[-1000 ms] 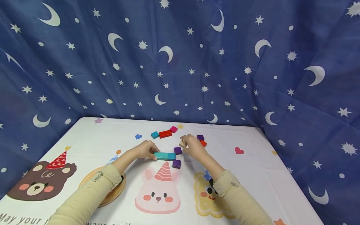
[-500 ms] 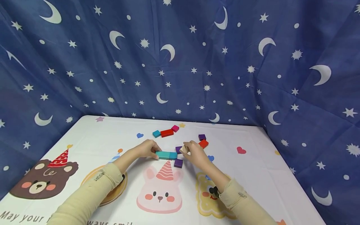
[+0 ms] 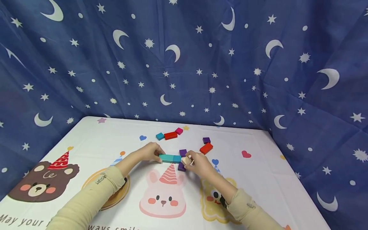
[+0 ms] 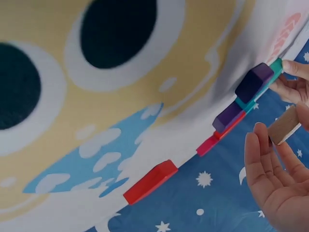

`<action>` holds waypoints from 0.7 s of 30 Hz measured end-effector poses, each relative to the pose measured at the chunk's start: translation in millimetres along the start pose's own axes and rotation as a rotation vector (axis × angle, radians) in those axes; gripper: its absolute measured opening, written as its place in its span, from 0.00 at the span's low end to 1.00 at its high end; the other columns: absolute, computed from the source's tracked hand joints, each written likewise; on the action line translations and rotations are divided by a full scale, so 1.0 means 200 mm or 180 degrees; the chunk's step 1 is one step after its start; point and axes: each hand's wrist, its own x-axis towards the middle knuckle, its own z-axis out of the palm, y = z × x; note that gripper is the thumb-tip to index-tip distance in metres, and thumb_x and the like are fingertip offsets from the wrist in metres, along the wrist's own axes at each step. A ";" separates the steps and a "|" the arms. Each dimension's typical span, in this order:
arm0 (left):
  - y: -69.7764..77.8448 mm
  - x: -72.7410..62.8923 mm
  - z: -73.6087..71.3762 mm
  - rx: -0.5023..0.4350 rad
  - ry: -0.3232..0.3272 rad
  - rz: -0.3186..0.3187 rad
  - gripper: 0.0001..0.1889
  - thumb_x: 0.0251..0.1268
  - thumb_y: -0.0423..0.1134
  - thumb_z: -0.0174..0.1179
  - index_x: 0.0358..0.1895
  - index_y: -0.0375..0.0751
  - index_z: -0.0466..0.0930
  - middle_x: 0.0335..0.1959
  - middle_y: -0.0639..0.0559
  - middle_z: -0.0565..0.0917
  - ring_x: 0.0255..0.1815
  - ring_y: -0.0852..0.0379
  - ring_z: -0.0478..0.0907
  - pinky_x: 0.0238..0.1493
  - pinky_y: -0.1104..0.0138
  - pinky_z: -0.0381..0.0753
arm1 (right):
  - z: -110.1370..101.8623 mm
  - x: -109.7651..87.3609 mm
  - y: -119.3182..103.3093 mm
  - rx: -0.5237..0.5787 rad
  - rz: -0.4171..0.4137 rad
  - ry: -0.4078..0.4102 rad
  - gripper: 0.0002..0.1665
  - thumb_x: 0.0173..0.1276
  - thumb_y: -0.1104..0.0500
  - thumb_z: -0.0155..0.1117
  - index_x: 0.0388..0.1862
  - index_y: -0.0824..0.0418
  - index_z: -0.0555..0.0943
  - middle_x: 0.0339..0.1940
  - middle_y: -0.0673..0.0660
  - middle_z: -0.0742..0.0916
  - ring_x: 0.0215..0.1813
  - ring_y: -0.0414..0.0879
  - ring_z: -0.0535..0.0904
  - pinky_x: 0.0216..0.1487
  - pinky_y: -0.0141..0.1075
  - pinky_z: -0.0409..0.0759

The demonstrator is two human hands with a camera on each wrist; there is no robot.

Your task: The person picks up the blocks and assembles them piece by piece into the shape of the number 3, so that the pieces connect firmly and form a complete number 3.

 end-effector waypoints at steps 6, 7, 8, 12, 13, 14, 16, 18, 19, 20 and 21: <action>0.01 0.00 0.00 0.0024 -0.0001 0.0066 0.14 0.48 0.33 0.71 0.42 0.36 0.86 0.34 0.48 0.88 0.30 0.63 0.76 0.40 0.71 0.79 | 0.02 -0.03 -0.01 0.0001 0.0127 0.0030 0.22 0.51 0.64 0.73 0.46 0.65 0.79 0.26 0.52 0.82 0.29 0.41 0.73 0.30 0.27 0.72; 0.00 0.00 0.00 0.0024 0.0003 0.0064 0.14 0.48 0.33 0.71 0.42 0.36 0.86 0.34 0.48 0.88 0.30 0.63 0.76 0.40 0.71 0.79 | 0.03 -0.04 -0.02 0.0002 0.0125 0.0036 0.22 0.51 0.65 0.73 0.46 0.65 0.79 0.27 0.53 0.82 0.30 0.42 0.73 0.31 0.28 0.73; 0.00 -0.01 0.00 0.0026 0.0011 0.0056 0.14 0.48 0.33 0.71 0.41 0.36 0.86 0.34 0.47 0.88 0.30 0.63 0.76 0.40 0.71 0.79 | 0.04 -0.04 -0.02 -0.0014 0.0101 0.0036 0.22 0.50 0.66 0.73 0.46 0.66 0.79 0.28 0.53 0.82 0.30 0.42 0.74 0.33 0.29 0.74; -0.01 -0.02 -0.01 0.0022 0.0023 0.0030 0.14 0.47 0.33 0.71 0.41 0.35 0.86 0.34 0.47 0.88 0.30 0.62 0.77 0.40 0.70 0.80 | 0.07 -0.07 -0.05 -0.0037 0.0037 -0.0049 0.22 0.49 0.68 0.72 0.45 0.66 0.78 0.32 0.54 0.83 0.34 0.43 0.76 0.39 0.34 0.80; -0.01 -0.02 0.00 0.0015 0.0017 0.0033 0.14 0.47 0.33 0.71 0.41 0.35 0.86 0.34 0.47 0.88 0.30 0.62 0.77 0.40 0.70 0.80 | 0.08 -0.08 -0.05 -0.0026 0.0043 -0.0075 0.21 0.49 0.68 0.72 0.44 0.66 0.78 0.33 0.54 0.84 0.35 0.43 0.77 0.40 0.35 0.81; -0.01 -0.02 0.00 0.0014 0.0012 0.0043 0.15 0.48 0.33 0.71 0.41 0.35 0.86 0.34 0.47 0.88 0.30 0.62 0.76 0.40 0.71 0.80 | 0.09 -0.09 -0.06 -0.0035 0.0028 -0.0090 0.20 0.49 0.68 0.73 0.43 0.65 0.78 0.34 0.54 0.84 0.36 0.43 0.77 0.41 0.36 0.82; -0.01 -0.02 0.00 0.0031 0.0004 0.0109 0.14 0.48 0.33 0.71 0.41 0.35 0.86 0.34 0.47 0.88 0.29 0.63 0.76 0.39 0.71 0.79 | 0.11 -0.10 -0.06 -0.0025 0.0073 -0.0133 0.18 0.50 0.68 0.73 0.40 0.64 0.79 0.35 0.54 0.85 0.37 0.42 0.78 0.42 0.35 0.82; 0.00 -0.02 0.00 0.0059 0.0007 0.0158 0.14 0.48 0.33 0.71 0.41 0.34 0.86 0.34 0.47 0.88 0.29 0.63 0.75 0.38 0.72 0.79 | 0.12 -0.11 -0.06 -0.0034 0.0124 -0.0179 0.17 0.50 0.67 0.73 0.39 0.64 0.79 0.34 0.53 0.84 0.37 0.42 0.77 0.41 0.34 0.81; 0.00 -0.01 0.00 0.0082 0.0011 0.0179 0.14 0.48 0.33 0.71 0.41 0.34 0.86 0.33 0.47 0.88 0.29 0.63 0.75 0.38 0.72 0.78 | 0.13 -0.12 -0.07 -0.0073 0.0133 -0.0196 0.17 0.50 0.67 0.73 0.39 0.64 0.79 0.34 0.53 0.84 0.36 0.42 0.77 0.39 0.33 0.81; 0.00 -0.01 0.00 0.0099 0.0015 0.0187 0.14 0.48 0.33 0.71 0.41 0.35 0.86 0.33 0.47 0.88 0.28 0.63 0.74 0.37 0.72 0.78 | 0.13 -0.12 -0.07 -0.0126 0.0134 -0.0209 0.17 0.49 0.67 0.74 0.39 0.65 0.79 0.33 0.53 0.84 0.35 0.42 0.76 0.38 0.33 0.80; 0.00 -0.01 0.00 0.0114 0.0014 0.0194 0.14 0.48 0.33 0.71 0.41 0.34 0.86 0.33 0.47 0.88 0.28 0.63 0.74 0.37 0.73 0.78 | 0.13 -0.12 -0.07 -0.0164 0.0167 -0.0232 0.18 0.49 0.66 0.74 0.39 0.65 0.79 0.33 0.52 0.83 0.35 0.42 0.75 0.38 0.33 0.79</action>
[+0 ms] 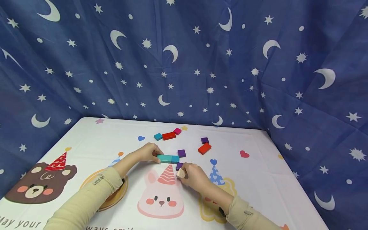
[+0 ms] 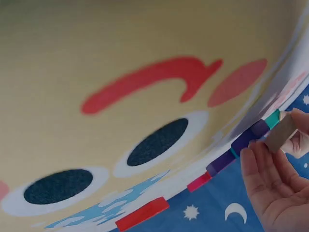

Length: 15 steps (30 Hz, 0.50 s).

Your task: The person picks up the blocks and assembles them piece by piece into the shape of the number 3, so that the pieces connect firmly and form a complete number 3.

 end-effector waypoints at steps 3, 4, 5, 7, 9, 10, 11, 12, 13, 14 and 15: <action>0.00 -0.01 0.00 0.0013 0.0008 -0.0023 0.14 0.49 0.33 0.71 0.41 0.35 0.86 0.34 0.47 0.88 0.28 0.63 0.74 0.37 0.73 0.78 | 0.01 0.00 -0.01 -0.0141 -0.0019 0.0001 0.18 0.48 0.64 0.75 0.39 0.65 0.80 0.32 0.52 0.82 0.33 0.42 0.73 0.37 0.33 0.78; 0.00 -0.01 0.00 0.0008 0.0016 -0.0023 0.14 0.48 0.33 0.71 0.41 0.35 0.86 0.34 0.47 0.88 0.29 0.63 0.75 0.37 0.73 0.78 | 0.02 0.00 -0.01 -0.0177 -0.0039 0.0012 0.18 0.48 0.64 0.75 0.39 0.65 0.80 0.32 0.52 0.81 0.33 0.42 0.73 0.37 0.33 0.78; 0.00 -0.01 0.00 0.0001 0.0023 -0.0026 0.14 0.48 0.33 0.71 0.41 0.34 0.86 0.34 0.47 0.88 0.29 0.63 0.75 0.38 0.72 0.78 | 0.02 0.00 -0.01 -0.0198 -0.0061 0.0029 0.18 0.48 0.64 0.75 0.38 0.65 0.80 0.31 0.53 0.81 0.33 0.42 0.72 0.37 0.33 0.78; 0.00 -0.02 -0.01 -0.0016 0.0037 -0.0032 0.14 0.48 0.33 0.71 0.41 0.34 0.86 0.35 0.46 0.88 0.29 0.63 0.76 0.38 0.72 0.79 | 0.03 0.00 -0.01 -0.0206 -0.0093 0.0050 0.17 0.48 0.64 0.76 0.37 0.65 0.80 0.30 0.53 0.81 0.32 0.41 0.72 0.36 0.33 0.78; 0.00 -0.02 -0.01 -0.0025 0.0039 -0.0036 0.14 0.48 0.32 0.71 0.41 0.34 0.86 0.35 0.46 0.88 0.29 0.62 0.75 0.38 0.71 0.79 | 0.04 0.00 -0.02 -0.0217 -0.0124 0.0051 0.17 0.48 0.64 0.76 0.37 0.66 0.81 0.30 0.53 0.81 0.31 0.41 0.72 0.35 0.32 0.78; 0.00 -0.02 0.00 -0.0029 0.0035 -0.0047 0.14 0.48 0.32 0.71 0.41 0.34 0.86 0.35 0.46 0.88 0.29 0.62 0.75 0.38 0.71 0.79 | 0.04 0.00 -0.02 -0.0218 -0.0133 0.0046 0.18 0.48 0.64 0.76 0.37 0.66 0.81 0.30 0.53 0.81 0.31 0.41 0.72 0.35 0.32 0.78; 0.00 -0.02 0.00 -0.0037 0.0029 -0.0064 0.14 0.48 0.33 0.71 0.41 0.34 0.86 0.35 0.47 0.88 0.29 0.62 0.75 0.38 0.71 0.79 | 0.04 0.00 -0.02 -0.0213 -0.0131 0.0033 0.18 0.48 0.64 0.75 0.38 0.66 0.80 0.30 0.53 0.81 0.31 0.41 0.72 0.35 0.32 0.78; 0.00 -0.02 0.00 -0.0039 0.0026 -0.0077 0.14 0.48 0.33 0.71 0.42 0.35 0.86 0.35 0.47 0.88 0.29 0.62 0.75 0.38 0.71 0.79 | 0.05 0.00 -0.02 -0.0213 -0.0128 0.0017 0.18 0.48 0.64 0.75 0.38 0.67 0.80 0.30 0.53 0.81 0.31 0.41 0.72 0.35 0.31 0.78; 0.00 -0.01 0.00 -0.0038 0.0027 -0.0088 0.14 0.48 0.33 0.71 0.42 0.35 0.86 0.35 0.47 0.88 0.29 0.62 0.75 0.38 0.71 0.79 | 0.05 0.00 -0.02 -0.0217 -0.0128 0.0003 0.18 0.49 0.63 0.75 0.39 0.67 0.80 0.31 0.53 0.81 0.31 0.41 0.72 0.35 0.31 0.79; 0.01 -0.01 0.00 -0.0033 0.0029 -0.0095 0.14 0.48 0.33 0.71 0.42 0.35 0.86 0.34 0.47 0.88 0.29 0.62 0.75 0.38 0.72 0.79 | 0.05 0.00 -0.02 -0.0226 -0.0129 -0.0010 0.19 0.49 0.63 0.75 0.39 0.67 0.80 0.31 0.53 0.81 0.32 0.40 0.72 0.36 0.31 0.79; 0.01 -0.01 0.00 -0.0037 0.0033 -0.0108 0.14 0.48 0.33 0.71 0.42 0.35 0.86 0.35 0.47 0.88 0.29 0.62 0.75 0.39 0.72 0.79 | 0.05 0.00 -0.02 -0.0240 -0.0122 -0.0014 0.19 0.49 0.62 0.75 0.40 0.66 0.80 0.31 0.53 0.81 0.32 0.40 0.72 0.36 0.31 0.79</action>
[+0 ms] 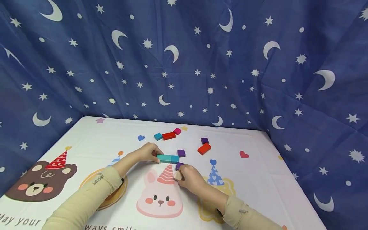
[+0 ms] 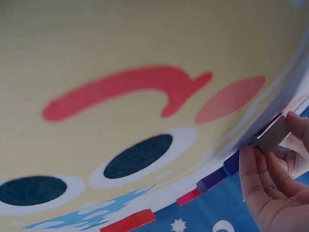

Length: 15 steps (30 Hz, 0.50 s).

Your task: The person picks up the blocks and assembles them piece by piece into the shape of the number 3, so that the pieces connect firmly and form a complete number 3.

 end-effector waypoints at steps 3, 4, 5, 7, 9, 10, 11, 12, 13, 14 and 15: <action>0.01 0.01 0.00 0.0001 0.0002 -0.0004 0.14 0.49 0.33 0.71 0.42 0.35 0.86 0.35 0.47 0.88 0.29 0.62 0.74 0.39 0.71 0.79 | 0.00 -0.01 0.00 -0.0069 0.0011 0.0052 0.19 0.48 0.60 0.77 0.37 0.66 0.79 0.30 0.54 0.80 0.30 0.40 0.71 0.33 0.29 0.77; 0.01 0.01 0.00 0.0000 -0.0001 -0.0003 0.14 0.49 0.33 0.71 0.42 0.35 0.86 0.35 0.47 0.88 0.30 0.62 0.75 0.40 0.71 0.79 | -0.01 -0.01 0.00 -0.0092 0.0032 0.0067 0.19 0.48 0.59 0.77 0.36 0.66 0.79 0.29 0.54 0.80 0.29 0.40 0.70 0.32 0.29 0.76; 0.01 0.01 0.00 0.0000 -0.0006 0.0000 0.14 0.49 0.33 0.71 0.42 0.35 0.86 0.35 0.47 0.88 0.30 0.62 0.75 0.40 0.71 0.79 | -0.01 -0.02 0.00 -0.0118 0.0056 0.0074 0.19 0.47 0.59 0.77 0.34 0.66 0.79 0.28 0.54 0.80 0.28 0.40 0.70 0.30 0.28 0.74; 0.01 0.01 0.01 -0.0004 -0.0012 -0.0009 0.14 0.49 0.33 0.71 0.42 0.35 0.86 0.35 0.47 0.88 0.29 0.62 0.74 0.40 0.71 0.79 | -0.01 -0.02 0.00 -0.0149 0.0086 0.0081 0.18 0.47 0.59 0.77 0.31 0.66 0.79 0.26 0.53 0.79 0.26 0.40 0.68 0.27 0.27 0.71; 0.00 0.01 0.01 0.0004 -0.0007 -0.0020 0.14 0.49 0.34 0.71 0.42 0.35 0.86 0.35 0.47 0.88 0.29 0.62 0.74 0.39 0.71 0.79 | -0.01 -0.03 0.00 -0.0148 0.0089 0.0064 0.16 0.47 0.59 0.77 0.28 0.65 0.78 0.24 0.52 0.77 0.25 0.40 0.67 0.26 0.26 0.67; 0.00 0.01 0.01 0.0006 -0.0002 -0.0020 0.14 0.49 0.34 0.71 0.42 0.35 0.86 0.35 0.47 0.88 0.29 0.62 0.74 0.39 0.71 0.79 | -0.01 -0.03 0.00 -0.0151 0.0080 0.0062 0.15 0.48 0.59 0.77 0.28 0.65 0.79 0.23 0.52 0.77 0.25 0.40 0.66 0.25 0.26 0.67; 0.00 0.01 0.01 0.0004 0.0002 -0.0024 0.14 0.49 0.33 0.71 0.42 0.35 0.86 0.35 0.47 0.88 0.29 0.62 0.74 0.39 0.71 0.79 | -0.01 -0.03 0.00 -0.0167 0.0051 0.0077 0.15 0.48 0.59 0.77 0.27 0.64 0.79 0.22 0.51 0.76 0.24 0.39 0.66 0.25 0.26 0.66; 0.00 0.01 0.01 0.0000 0.0008 -0.0023 0.14 0.48 0.33 0.71 0.42 0.35 0.86 0.35 0.47 0.88 0.29 0.62 0.75 0.39 0.71 0.79 | -0.01 -0.02 0.00 -0.0187 0.0024 0.0101 0.14 0.48 0.59 0.77 0.26 0.63 0.79 0.21 0.50 0.76 0.24 0.39 0.66 0.25 0.26 0.66; 0.00 0.01 0.01 -0.0004 0.0012 -0.0016 0.14 0.48 0.33 0.71 0.42 0.35 0.86 0.35 0.47 0.88 0.29 0.62 0.75 0.39 0.71 0.79 | -0.01 -0.02 0.00 -0.0211 -0.0003 0.0129 0.14 0.48 0.59 0.77 0.26 0.63 0.79 0.21 0.50 0.76 0.24 0.39 0.66 0.25 0.26 0.66; 0.00 0.00 0.01 -0.0011 0.0014 -0.0005 0.14 0.49 0.33 0.71 0.42 0.35 0.86 0.35 0.47 0.88 0.29 0.62 0.75 0.39 0.71 0.79 | -0.01 -0.02 0.01 -0.0230 -0.0020 0.0158 0.14 0.47 0.59 0.77 0.26 0.63 0.79 0.20 0.50 0.75 0.24 0.39 0.65 0.25 0.26 0.66; 0.00 0.00 0.01 -0.0019 0.0017 0.0007 0.14 0.48 0.33 0.71 0.42 0.35 0.86 0.36 0.47 0.88 0.29 0.62 0.75 0.39 0.71 0.79 | 0.00 -0.02 0.01 -0.0261 -0.0032 0.0187 0.14 0.47 0.59 0.77 0.26 0.63 0.80 0.20 0.49 0.75 0.23 0.39 0.65 0.25 0.27 0.65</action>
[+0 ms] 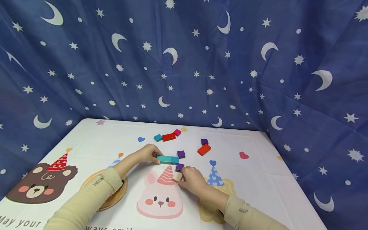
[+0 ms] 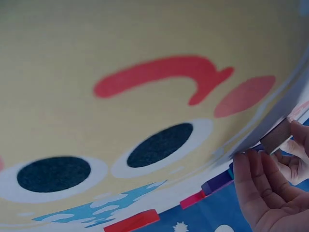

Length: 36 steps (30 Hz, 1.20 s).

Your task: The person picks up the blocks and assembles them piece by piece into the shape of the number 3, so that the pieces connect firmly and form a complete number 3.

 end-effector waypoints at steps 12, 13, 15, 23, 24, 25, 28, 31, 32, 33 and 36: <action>-0.01 0.00 0.01 -0.0031 0.0057 -0.0070 0.15 0.48 0.33 0.71 0.42 0.36 0.86 0.36 0.48 0.88 0.30 0.62 0.75 0.40 0.70 0.79 | 0.00 0.02 0.00 -0.0007 0.0079 -0.0001 0.15 0.48 0.57 0.77 0.25 0.63 0.80 0.18 0.49 0.76 0.22 0.38 0.66 0.23 0.25 0.65; -0.01 0.00 0.01 -0.0044 0.0051 -0.0074 0.15 0.48 0.34 0.71 0.43 0.36 0.86 0.36 0.48 0.88 0.30 0.62 0.75 0.40 0.71 0.79 | 0.00 0.02 0.00 -0.0001 0.0058 0.0023 0.14 0.47 0.58 0.77 0.25 0.63 0.79 0.19 0.50 0.77 0.22 0.39 0.66 0.23 0.26 0.65; -0.01 0.00 0.01 -0.0058 0.0042 -0.0079 0.15 0.49 0.34 0.71 0.43 0.37 0.86 0.36 0.48 0.88 0.30 0.62 0.74 0.40 0.71 0.79 | -0.01 0.02 0.00 0.0013 -0.0007 0.0078 0.14 0.46 0.59 0.77 0.23 0.64 0.79 0.19 0.50 0.77 0.22 0.39 0.66 0.23 0.26 0.66; 0.00 0.00 0.00 -0.0030 0.0053 -0.0004 0.15 0.48 0.33 0.71 0.42 0.35 0.86 0.36 0.47 0.88 0.29 0.62 0.75 0.39 0.71 0.79 | -0.01 0.02 0.00 -0.0069 -0.0105 0.0135 0.14 0.47 0.59 0.77 0.23 0.63 0.78 0.18 0.49 0.76 0.21 0.38 0.65 0.22 0.25 0.65; 0.00 0.00 0.00 -0.0026 0.0054 0.0009 0.15 0.48 0.33 0.71 0.42 0.35 0.86 0.36 0.47 0.88 0.29 0.62 0.75 0.39 0.71 0.79 | -0.01 0.02 0.01 -0.0050 -0.0061 0.0102 0.14 0.48 0.59 0.76 0.23 0.63 0.78 0.18 0.50 0.76 0.21 0.39 0.65 0.23 0.26 0.65; 0.00 0.00 0.00 -0.0020 0.0050 0.0022 0.15 0.48 0.33 0.71 0.42 0.35 0.86 0.36 0.47 0.88 0.29 0.62 0.75 0.38 0.71 0.79 | -0.01 0.02 0.01 -0.0053 -0.0037 0.0080 0.14 0.47 0.59 0.77 0.23 0.63 0.78 0.18 0.50 0.75 0.22 0.39 0.65 0.23 0.26 0.65; -0.01 0.01 0.00 -0.0020 0.0049 0.0033 0.15 0.48 0.33 0.71 0.42 0.35 0.86 0.36 0.47 0.88 0.29 0.62 0.75 0.38 0.72 0.79 | -0.01 0.03 0.01 -0.0078 0.0017 0.0028 0.14 0.48 0.59 0.77 0.26 0.64 0.79 0.18 0.49 0.75 0.22 0.39 0.65 0.24 0.27 0.65; -0.01 0.01 0.00 -0.0027 0.0040 0.0029 0.15 0.48 0.33 0.71 0.43 0.35 0.86 0.36 0.46 0.88 0.29 0.62 0.74 0.37 0.72 0.78 | -0.01 0.03 0.01 -0.0074 0.0052 0.0009 0.15 0.47 0.59 0.77 0.29 0.65 0.81 0.19 0.50 0.76 0.23 0.39 0.66 0.25 0.27 0.65; -0.01 0.01 0.00 -0.0026 0.0041 0.0026 0.15 0.48 0.33 0.71 0.42 0.35 0.86 0.36 0.46 0.88 0.28 0.62 0.74 0.37 0.72 0.78 | -0.01 0.02 0.01 -0.0067 0.0064 0.0002 0.15 0.48 0.59 0.77 0.30 0.65 0.81 0.20 0.50 0.76 0.24 0.39 0.66 0.25 0.27 0.65; -0.01 0.01 0.00 -0.0029 0.0034 0.0011 0.15 0.48 0.33 0.71 0.42 0.35 0.86 0.36 0.47 0.88 0.28 0.62 0.74 0.37 0.72 0.78 | -0.01 0.02 0.00 -0.0048 0.0075 -0.0004 0.15 0.48 0.59 0.77 0.30 0.65 0.81 0.20 0.50 0.77 0.24 0.39 0.66 0.25 0.27 0.66; -0.01 0.01 0.01 -0.0038 0.0020 -0.0029 0.15 0.48 0.33 0.71 0.42 0.36 0.86 0.36 0.47 0.88 0.28 0.62 0.74 0.36 0.73 0.77 | 0.00 0.02 0.01 -0.0018 0.0089 -0.0019 0.16 0.47 0.59 0.77 0.31 0.66 0.81 0.21 0.50 0.77 0.24 0.39 0.67 0.26 0.27 0.66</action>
